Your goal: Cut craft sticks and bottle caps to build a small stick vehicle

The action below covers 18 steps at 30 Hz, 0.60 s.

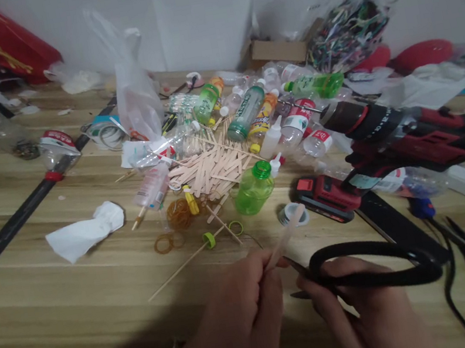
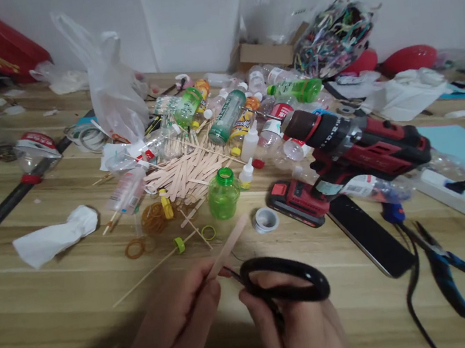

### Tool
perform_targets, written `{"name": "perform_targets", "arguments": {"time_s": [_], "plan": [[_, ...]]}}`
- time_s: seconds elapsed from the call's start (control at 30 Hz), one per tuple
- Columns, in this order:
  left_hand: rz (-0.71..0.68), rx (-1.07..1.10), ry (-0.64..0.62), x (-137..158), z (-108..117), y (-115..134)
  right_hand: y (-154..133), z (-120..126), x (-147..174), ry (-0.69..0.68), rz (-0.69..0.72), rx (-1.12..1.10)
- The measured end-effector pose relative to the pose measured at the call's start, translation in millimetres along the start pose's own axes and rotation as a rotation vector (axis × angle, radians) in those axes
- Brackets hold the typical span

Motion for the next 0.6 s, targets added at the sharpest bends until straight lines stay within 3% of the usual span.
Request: {"name": "perform_targets", "arguments": {"time_s": [0.2,0.47,0.6], "plan": [[-0.075,-0.093,0.032,4.1,0.6,-0.6,-4.5,-0.5,5.4,-0.033,0.163,0.191],[-0.105,-0.254,0.073,3.5,4.6,9.0,-12.5,-0.9,-3.0,-0.048,0.201,0.206],[-0.196,-0.389,0.108,2.8,4.7,11.8,-10.0,-5.1,-5.6,-0.048,0.240,0.152]]}}
Point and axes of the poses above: each hand's wrist, its own x-axis away from the middle knuckle, its own z-axis out of the back of the hand, y = z × x, the point moved 8 cm from there along -x, towards the middle knuckle, and after that the axes turned 4 degrees about -y, right-handed, at the moved point
